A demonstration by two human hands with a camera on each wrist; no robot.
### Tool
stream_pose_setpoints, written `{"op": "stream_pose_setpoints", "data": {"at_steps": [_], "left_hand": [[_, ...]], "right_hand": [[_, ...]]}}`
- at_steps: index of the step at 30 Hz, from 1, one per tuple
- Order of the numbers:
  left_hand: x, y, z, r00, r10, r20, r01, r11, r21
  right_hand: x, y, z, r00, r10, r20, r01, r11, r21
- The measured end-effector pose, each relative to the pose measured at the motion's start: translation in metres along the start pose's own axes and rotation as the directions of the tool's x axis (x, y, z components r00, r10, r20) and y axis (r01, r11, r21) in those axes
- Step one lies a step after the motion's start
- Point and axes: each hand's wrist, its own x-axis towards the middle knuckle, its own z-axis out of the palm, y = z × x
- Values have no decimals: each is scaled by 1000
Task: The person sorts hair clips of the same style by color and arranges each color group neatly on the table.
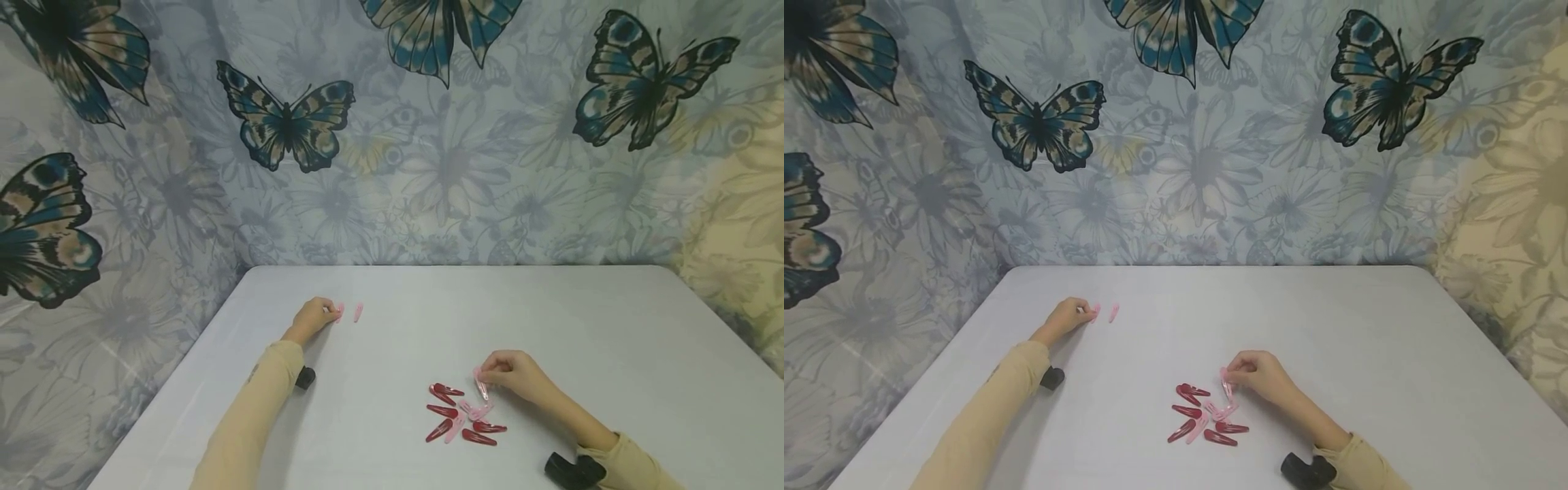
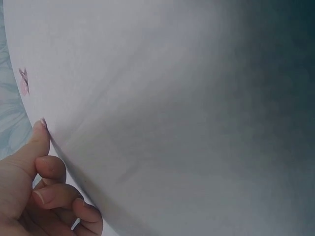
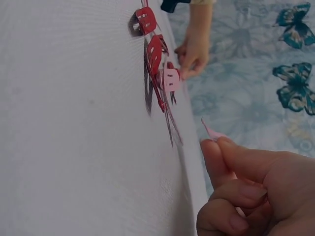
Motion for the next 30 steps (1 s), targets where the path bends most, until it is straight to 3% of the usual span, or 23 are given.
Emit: {"op": "stream_pose_setpoints", "data": {"at_steps": [9,23,30], "left_hand": [[0,-2,0,1000,0,-18,0,1000,-1],[-1,-3,-3,999,-1,-32,1,1000,-10],[-1,1,1,999,-4,-32,5,1000,18]], "right_hand": [[12,-6,-2,999,-33,32,33,999,-3],[37,-22,3,995,40,96,-42,999,19],[52,-24,5,989,53,137,-65,994,86]]}}
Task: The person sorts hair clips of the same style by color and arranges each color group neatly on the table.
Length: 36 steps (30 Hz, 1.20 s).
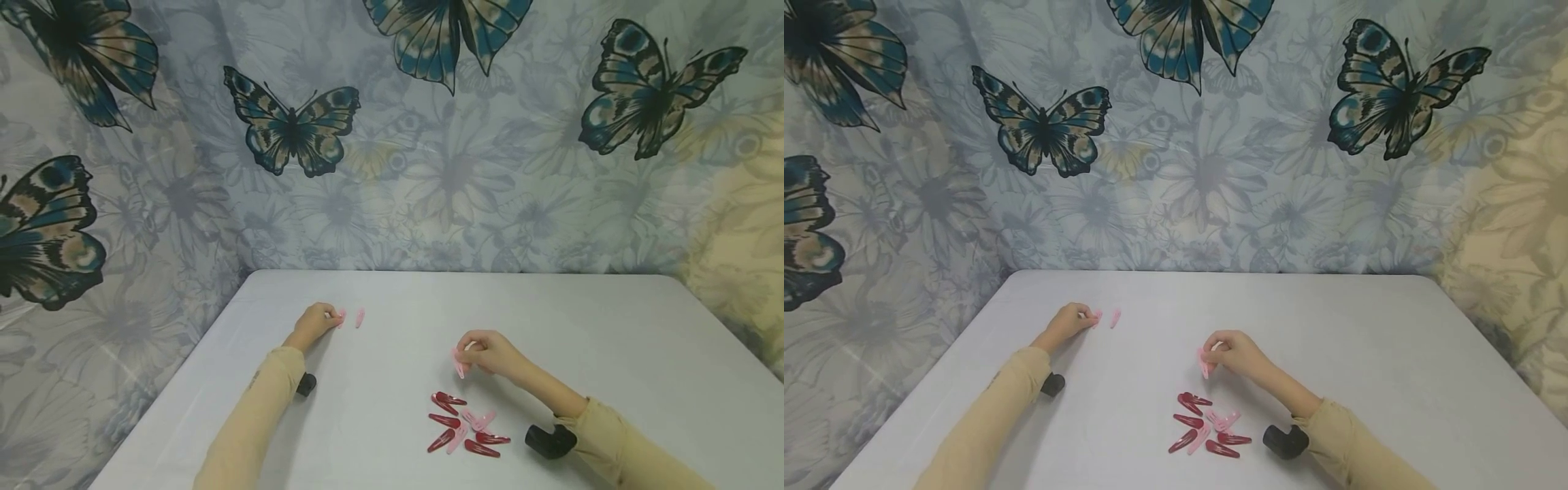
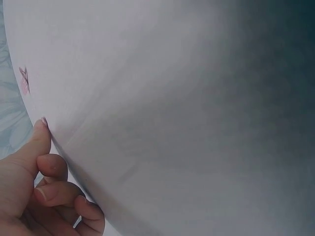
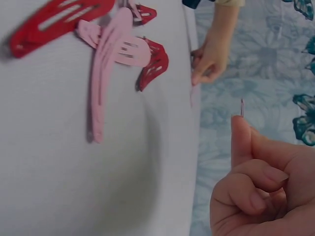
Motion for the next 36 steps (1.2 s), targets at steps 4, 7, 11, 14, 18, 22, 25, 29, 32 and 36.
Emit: {"op": "stream_pose_setpoints", "data": {"at_steps": [4,7,11,14,18,22,25,29,32,36], "left_hand": [[-1,0,-1,1000,-9,-1,9,1000,9],[-2,-1,-1,1000,-14,5,14,1000,3],[-2,-3,0,1000,-4,7,4,1000,3],[-2,-3,1,1000,-5,4,5,1000,9],[-2,-1,0,1000,-10,4,10,1000,5],[-3,-2,2,1000,10,1,-10,1000,-12],[-4,-4,4,1000,15,-1,-15,1000,-20],[-4,-5,5,1000,23,-9,-23,999,-22],[-4,-4,4,999,36,-18,-37,999,-22],[-3,-2,3,999,38,-19,-38,999,-28]], "right_hand": [[7,-1,1,1000,10,-4,-10,1000,28],[13,0,3,1000,10,-4,-10,999,48],[20,-1,5,1000,12,-4,-11,999,52],[27,-4,6,1000,18,0,-18,998,55],[36,-8,8,999,36,3,-36,996,76],[44,-10,14,999,51,10,-51,993,105],[52,-12,20,998,69,8,-69,990,124],[65,-17,28,995,99,-14,-97,988,122],[75,-21,33,993,111,-34,-106,987,120],[87,-27,39,990,130,-61,-122,985,118]]}}
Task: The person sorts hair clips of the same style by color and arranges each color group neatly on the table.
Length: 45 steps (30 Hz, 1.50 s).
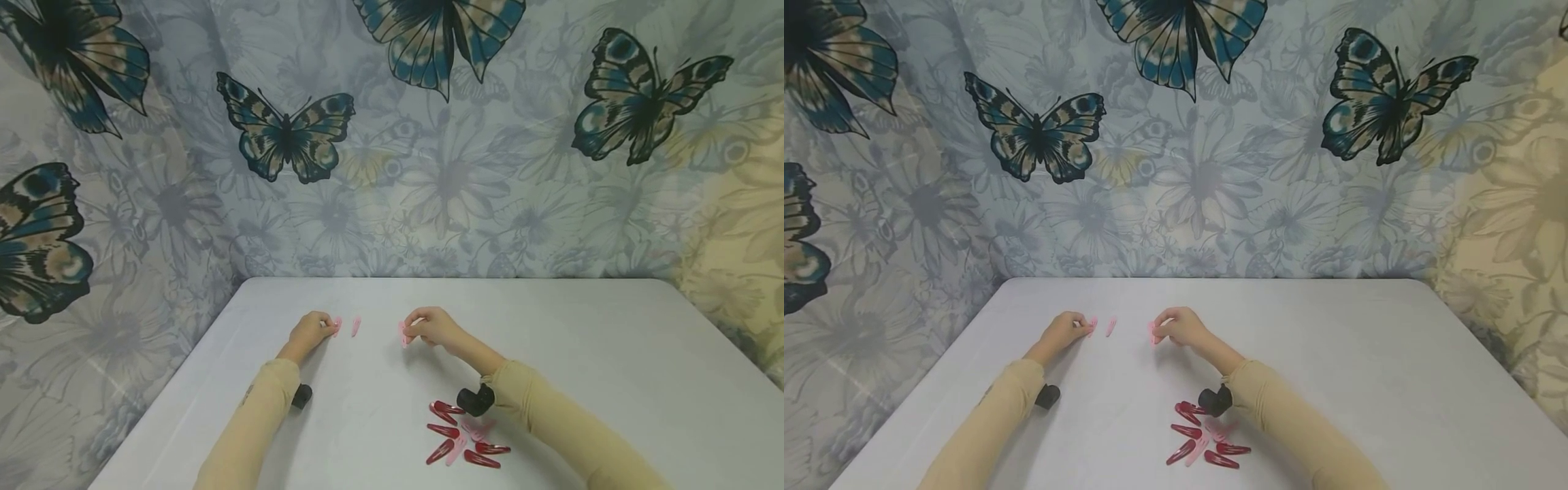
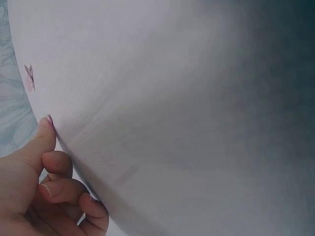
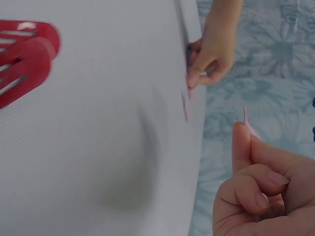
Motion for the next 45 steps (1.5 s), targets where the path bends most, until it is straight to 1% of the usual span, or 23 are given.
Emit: {"op": "stream_pose_setpoints", "data": {"at_steps": [4,8,13,15,17,21,22,25,28,29,33,36,41,45], "left_hand": [[0,3,0,1000,-7,6,7,1000,-4],[-2,4,0,1000,-25,1,25,1000,-2],[-5,2,1,1000,-20,4,20,1000,0],[-5,0,2,1000,-7,8,7,1000,-3],[-5,-2,2,1000,-17,8,17,1000,-6],[-3,-6,2,1000,-25,7,25,1000,-4],[-2,-6,2,1000,-25,6,25,1000,-3],[1,-5,2,1000,-13,11,13,1000,-4],[3,-4,1,1000,-11,11,11,1000,-4],[3,-4,1,1000,-15,13,15,1000,-5],[2,-3,0,1000,-14,11,14,1000,-5],[1,-2,-2,1000,-14,7,14,1000,-5],[1,0,-3,1000,-12,0,12,1000,0],[1,1,-1,1000,-9,-3,9,1000,5]], "right_hand": [[9,-5,7,999,31,-29,-31,1000,-1],[20,-6,15,998,39,-55,-38,999,7],[33,-2,24,993,52,-101,-52,999,6],[37,0,27,991,63,-118,-63,998,6],[43,2,29,990,76,-120,-75,997,18],[52,5,31,991,80,-112,-76,996,36],[55,7,30,993,54,-107,-50,998,40],[60,8,29,989,48,-140,-47,999,11],[64,10,29,982,49,-180,-55,998,-26],[64,8,31,977,75,-200,-85,995,-43],[64,6,36,971,54,-232,-78,993,-93],[63,3,41,971,33,-238,-63,991,-118],[66,0,46,963,36,-269,-74,988,-132],[67,0,48,961,19,-277,-61,988,-145]]}}
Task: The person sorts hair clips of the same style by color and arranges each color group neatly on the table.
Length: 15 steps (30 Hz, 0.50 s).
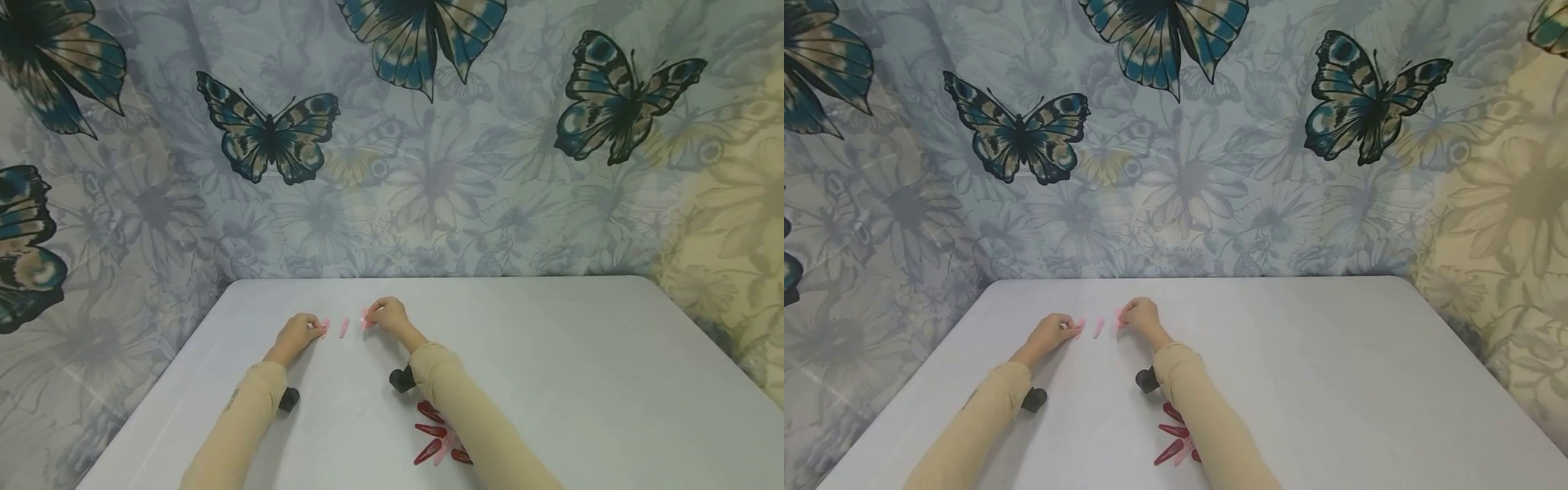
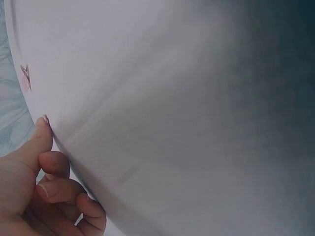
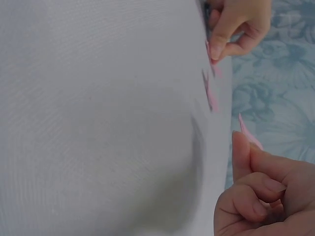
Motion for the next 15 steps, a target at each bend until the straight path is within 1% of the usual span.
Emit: {"op": "stream_pose_setpoints", "data": {"at_steps": [3,4,6,7,9,10,11,13,14,15], "left_hand": [[-1,-2,1,1000,-6,1,6,1000,1],[-1,-3,2,1000,-8,2,8,1000,-4],[0,-3,2,1000,-10,7,10,1000,-9],[0,-4,2,1000,-12,8,12,1000,-12],[1,-4,1,1000,-12,11,13,1000,-19],[1,-4,1,1000,-12,13,12,1000,-19],[1,-4,1,1000,-14,13,14,1000,-19],[1,-3,1,1000,-14,15,14,1000,-21],[1,-3,1,1000,-14,17,14,1000,-23],[1,-3,2,1000,-16,19,16,1000,-26]], "right_hand": [[2,4,5,1000,-17,8,17,1000,-26],[3,5,7,1000,-6,10,6,999,-42],[11,12,12,1000,-3,15,4,998,-59],[14,14,13,1000,-18,5,19,997,-69],[39,42,25,995,-95,-1,95,994,-52],[54,59,33,993,-118,-4,118,992,-55],[69,76,40,991,-130,-7,130,990,-55],[100,110,57,984,-173,-41,169,982,-80],[119,133,68,982,-182,-44,178,981,-81],[127,142,72,982,-181,-56,175,981,-89]]}}
